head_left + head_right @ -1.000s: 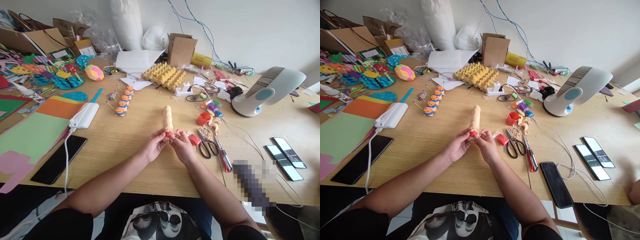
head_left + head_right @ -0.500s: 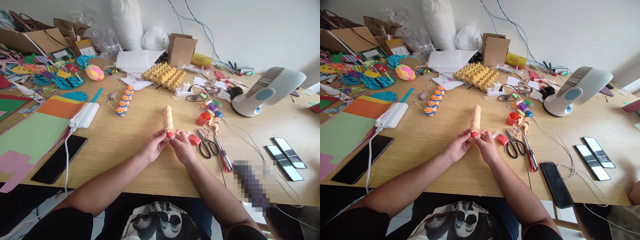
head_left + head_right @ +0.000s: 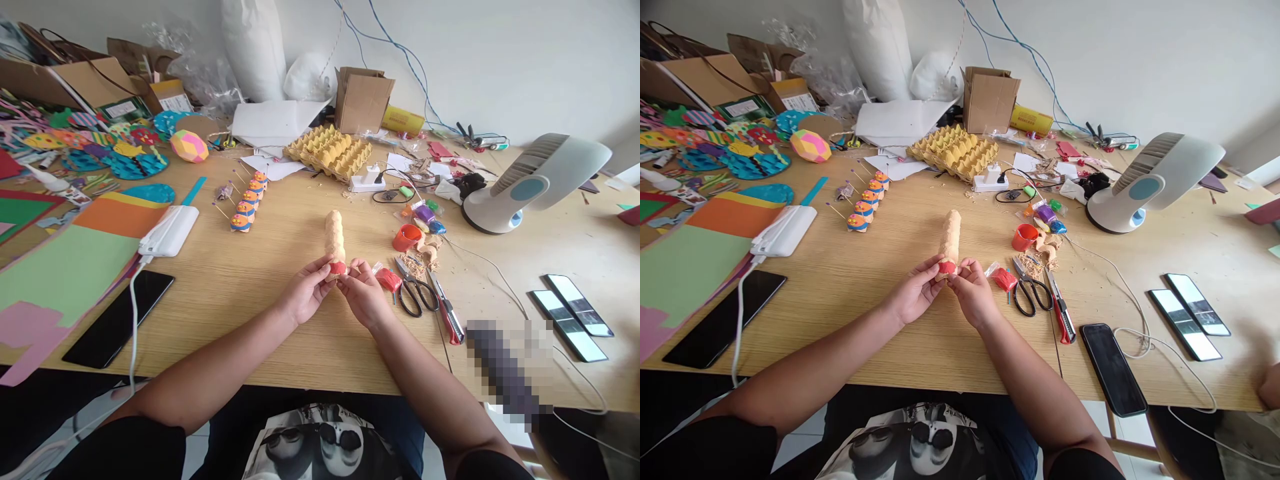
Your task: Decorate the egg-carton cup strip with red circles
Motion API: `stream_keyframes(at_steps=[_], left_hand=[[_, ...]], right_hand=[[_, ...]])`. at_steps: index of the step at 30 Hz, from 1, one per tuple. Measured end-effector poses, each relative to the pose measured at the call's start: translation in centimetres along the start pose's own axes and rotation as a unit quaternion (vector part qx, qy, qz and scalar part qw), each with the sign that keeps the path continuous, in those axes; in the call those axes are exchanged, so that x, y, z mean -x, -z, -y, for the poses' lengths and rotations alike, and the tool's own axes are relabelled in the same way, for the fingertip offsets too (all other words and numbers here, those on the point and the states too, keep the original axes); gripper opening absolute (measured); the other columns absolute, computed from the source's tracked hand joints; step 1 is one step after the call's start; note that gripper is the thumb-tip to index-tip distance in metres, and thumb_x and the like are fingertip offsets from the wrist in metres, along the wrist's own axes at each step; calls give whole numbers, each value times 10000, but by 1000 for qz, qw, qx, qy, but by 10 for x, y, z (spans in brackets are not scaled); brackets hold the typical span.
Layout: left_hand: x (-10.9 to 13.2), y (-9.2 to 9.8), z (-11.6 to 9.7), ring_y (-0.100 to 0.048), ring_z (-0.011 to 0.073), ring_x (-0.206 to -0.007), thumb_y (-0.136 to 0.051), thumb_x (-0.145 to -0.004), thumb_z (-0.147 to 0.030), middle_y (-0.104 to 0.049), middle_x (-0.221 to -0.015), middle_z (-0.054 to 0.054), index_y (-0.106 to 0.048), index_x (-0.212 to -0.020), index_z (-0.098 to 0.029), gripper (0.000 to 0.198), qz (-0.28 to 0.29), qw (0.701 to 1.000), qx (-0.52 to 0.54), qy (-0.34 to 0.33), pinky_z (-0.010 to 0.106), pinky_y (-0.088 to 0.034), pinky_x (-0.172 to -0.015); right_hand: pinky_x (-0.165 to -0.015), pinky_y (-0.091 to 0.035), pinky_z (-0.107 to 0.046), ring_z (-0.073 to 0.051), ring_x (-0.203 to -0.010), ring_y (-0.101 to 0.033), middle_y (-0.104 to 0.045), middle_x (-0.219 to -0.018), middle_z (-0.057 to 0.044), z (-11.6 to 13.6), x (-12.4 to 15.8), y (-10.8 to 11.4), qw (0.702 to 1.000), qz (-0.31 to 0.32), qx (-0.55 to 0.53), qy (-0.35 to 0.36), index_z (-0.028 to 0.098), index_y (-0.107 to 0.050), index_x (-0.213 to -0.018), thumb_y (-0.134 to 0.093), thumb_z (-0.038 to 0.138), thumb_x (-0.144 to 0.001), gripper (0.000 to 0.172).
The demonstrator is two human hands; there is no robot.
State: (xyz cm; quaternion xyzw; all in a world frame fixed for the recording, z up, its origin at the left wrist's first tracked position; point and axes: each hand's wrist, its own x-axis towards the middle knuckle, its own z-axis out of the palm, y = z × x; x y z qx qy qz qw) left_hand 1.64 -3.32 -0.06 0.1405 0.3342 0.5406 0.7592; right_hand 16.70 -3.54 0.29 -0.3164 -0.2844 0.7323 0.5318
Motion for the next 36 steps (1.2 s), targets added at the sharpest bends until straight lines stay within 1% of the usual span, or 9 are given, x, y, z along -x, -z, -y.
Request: stream_keyframes(at_steps=[4, 11, 18, 24, 29, 36], left_hand=[[0, -1, 0, -747, 90, -855, -789, -850, -130, -808, -994, 40, -759, -1085, -182, 243, -3, 1000, 3, 2, 162, -583, -759], [-1, 2, 3, -744, 106, -895, -798, -842, -137, -803, -1007, 42, -763, -1086, -185, 251, 7, 1000, 0, -4, 195, -574, -808], [-1, 2, 4, -742, 117, -913, -796, -843, -144, -802, -1015, 41, -769, -1086, -190, 249, 10, 1000, -4, -7, 209, -567, -817], [0, 2, 4, -749, 111, -891, -805, -834, -140, -807, -998, 40, -768, -1085, -186, 258, 6, 1000, -3, -7, 196, -574, -794], [-1, 2, 3, -755, 106, -876, -809, -828, -132, -812, -991, 42, -768, -1080, -183, 261, 7, 1000, 4, -7, 179, -578, -767], [-1, 2, 4, -757, 109, -891, -811, -831, -146, -811, -993, 35, -764, -1081, -191, 258, 14, 1000, -3, -10, 188, -578, -793]], right_hand=[[-786, -511, -251, -119, -794, -616, -647, -830, 62, 1, 0, -1, 1000, -2, 6, -1, 277, -566, -926, -897, 204, -705, 405], [-771, -524, -278, -142, -793, -612, -642, -822, 57, 2, 2, -3, 1000, -9, 25, 5, 287, -561, -917, -889, 217, -702, 399], [-748, -498, -241, -119, -764, -591, -629, -803, 61, 1, 2, -3, 1000, -13, 12, 2, 272, -568, -908, -897, 195, -693, 400], [-759, -500, -240, -116, -767, -592, -633, -811, 59, 1, 2, -3, 1000, -13, 11, -1, 268, -569, -909, -889, 190, -697, 391], [-797, -525, -271, -132, -806, -612, -651, -855, 47, 2, 3, -3, 1000, -13, 8, -5, 273, -577, -907, -873, 213, -712, 360], [-780, -522, -264, -125, -785, -606, -636, -836, 56, 2, 3, -4, 1000, -20, 15, -3, 275, -573, -902, -871, 210, -706, 363]])
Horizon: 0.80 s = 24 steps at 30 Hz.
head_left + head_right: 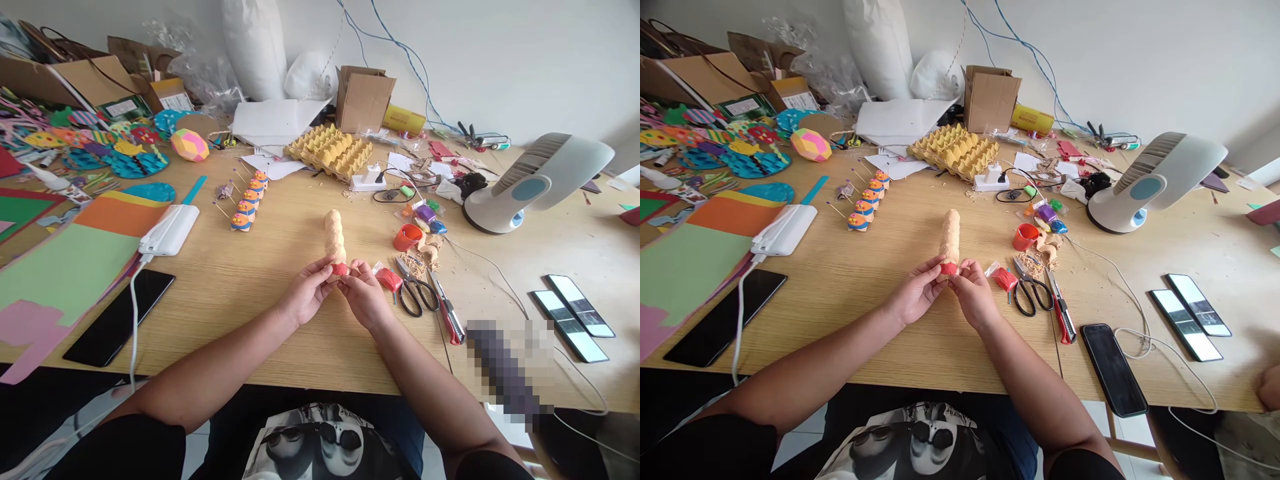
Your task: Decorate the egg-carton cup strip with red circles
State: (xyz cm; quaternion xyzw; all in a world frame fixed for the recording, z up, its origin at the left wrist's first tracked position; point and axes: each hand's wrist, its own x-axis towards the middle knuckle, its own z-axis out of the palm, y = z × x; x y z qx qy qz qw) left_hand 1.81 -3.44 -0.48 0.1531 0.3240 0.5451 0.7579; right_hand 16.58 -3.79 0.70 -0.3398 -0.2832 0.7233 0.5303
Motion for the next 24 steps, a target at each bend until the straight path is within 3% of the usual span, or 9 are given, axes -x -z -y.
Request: stream_keyframes(at_steps=[24], left_hand=[[2, -3, 1, -756, 123, -875, -799, -837, -125, -813, -991, 53, -776, -1064, -176, 234, -15, 1000, -2, 1, 213, -576, -804]], right_hand=[[-756, -519, -259, -127, -781, -599, -638, -842, 52, 0, 0, 1, 1000, -4, -12, -5, 270, -583, -882, -875, 209, -702, 348]])
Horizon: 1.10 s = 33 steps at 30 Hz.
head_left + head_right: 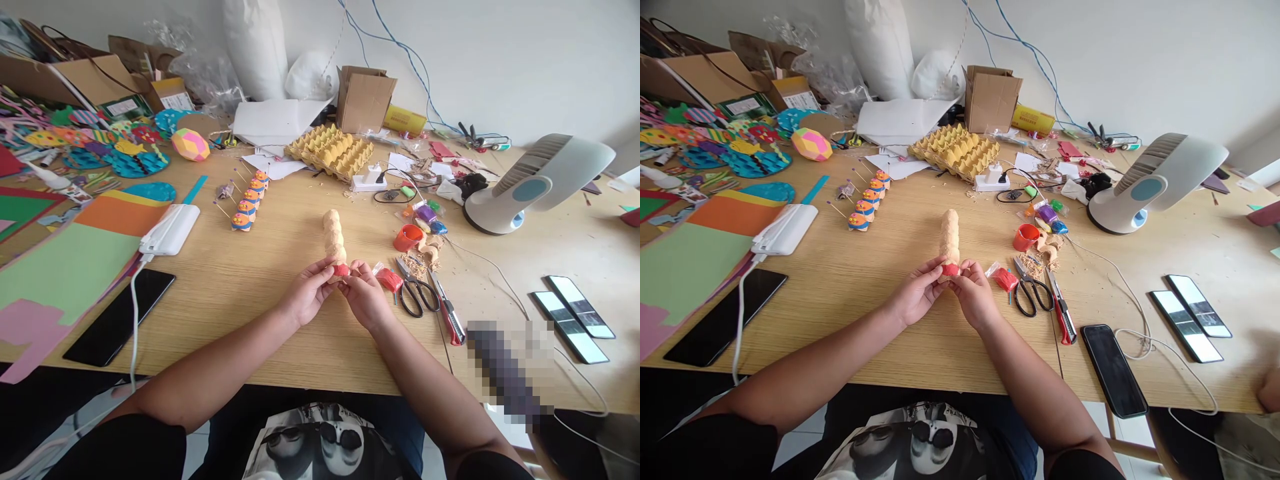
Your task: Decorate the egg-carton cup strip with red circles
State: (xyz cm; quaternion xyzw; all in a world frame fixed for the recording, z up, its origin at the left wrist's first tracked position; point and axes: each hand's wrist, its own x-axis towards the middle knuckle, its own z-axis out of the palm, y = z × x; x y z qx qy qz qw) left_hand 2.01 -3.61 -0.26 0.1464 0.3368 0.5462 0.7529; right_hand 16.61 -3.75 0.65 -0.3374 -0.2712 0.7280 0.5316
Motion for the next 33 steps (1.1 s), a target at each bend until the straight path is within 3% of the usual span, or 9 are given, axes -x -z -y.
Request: stream_keyframes(at_steps=[18, 33], left_hand=[[-1, 3, 1, -749, 116, -863, -811, -833, -142, -810, -984, 47, -763, -1090, -174, 263, 5, 1000, 3, 6, 207, -574, -797], [-1, 1, 0, -759, 108, -873, -811, -827, -124, -814, -979, 47, -763, -1061, -176, 244, -1, 1000, 17, 12, 185, -587, -787]], right_hand=[[-788, -530, -240, -117, -813, -621, -667, -865, 50, 0, 1, 0, 1000, 2, -24, -9, 257, -601, -891, -884, 218, -701, 343], [-722, -494, -201, -87, -742, -596, -643, -787, 73, -3, -3, 2, 1000, 12, 8, 18, 256, -570, -900, -952, 253, -683, 439]])
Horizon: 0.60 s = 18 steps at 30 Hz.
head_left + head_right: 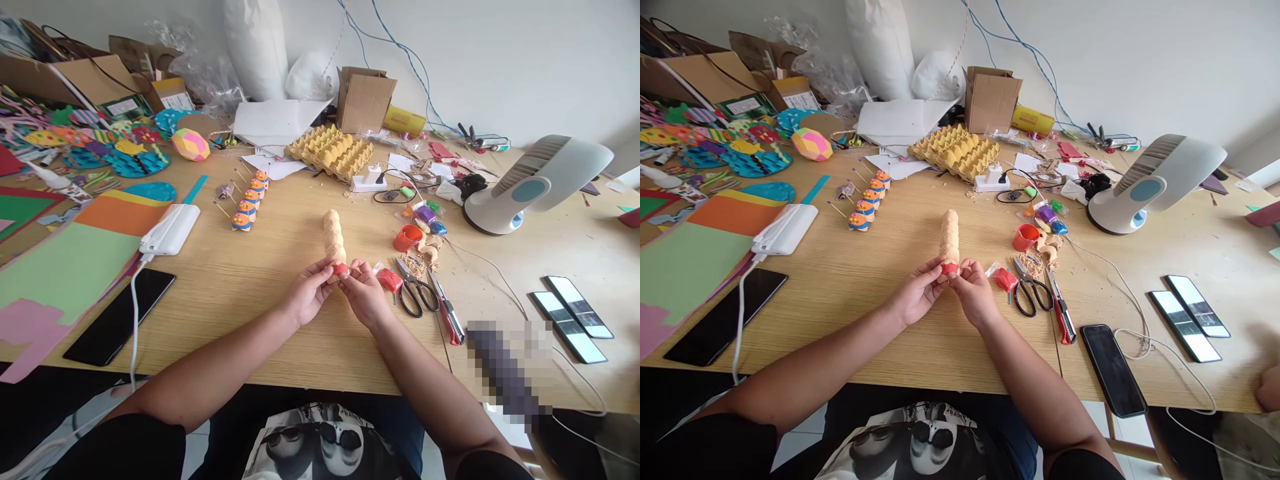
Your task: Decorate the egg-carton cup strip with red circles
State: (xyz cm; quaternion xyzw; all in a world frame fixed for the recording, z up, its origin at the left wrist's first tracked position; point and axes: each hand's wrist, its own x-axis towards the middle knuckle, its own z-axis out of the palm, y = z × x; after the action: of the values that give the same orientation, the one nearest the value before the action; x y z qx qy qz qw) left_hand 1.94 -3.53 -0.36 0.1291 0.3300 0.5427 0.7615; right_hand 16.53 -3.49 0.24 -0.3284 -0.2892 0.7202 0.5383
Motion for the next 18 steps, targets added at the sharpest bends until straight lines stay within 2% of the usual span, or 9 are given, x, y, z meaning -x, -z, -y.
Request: stream_keyframes(at_steps=[6, 12, 18], left_hand=[[0, -1, -1, -760, 100, -865, -804, -834, -121, -815, -987, 42, -763, -1054, -179, 231, -1, 1000, -1, 2, 174, -592, -784], [1, -1, -2, -764, 98, -866, -773, -859, -108, -817, -985, 45, -766, -1073, -177, 224, 1, 1000, 6, -4, 164, -596, -761], [0, 1, -2, -763, 98, -870, -776, -857, -111, -816, -995, 48, -764, -1073, -175, 225, 8, 1000, 10, -7, 164, -596, -771]], right_hand=[[-696, -481, -197, -82, -702, -569, -612, -747, 84, -1, 0, -1, 1000, -2, 15, 14, 258, -566, -890, -950, 263, -688, 435], [-779, -540, -233, -105, -800, -628, -656, -837, 63, 4, 1, -1, 1000, -4, -24, -19, 265, -587, -903, -941, 284, -700, 409], [-771, -542, -227, -101, -791, -630, -647, -821, 61, 3, 0, -1, 1000, -10, -11, -13, 264, -580, -902, -935, 266, -704, 407]])
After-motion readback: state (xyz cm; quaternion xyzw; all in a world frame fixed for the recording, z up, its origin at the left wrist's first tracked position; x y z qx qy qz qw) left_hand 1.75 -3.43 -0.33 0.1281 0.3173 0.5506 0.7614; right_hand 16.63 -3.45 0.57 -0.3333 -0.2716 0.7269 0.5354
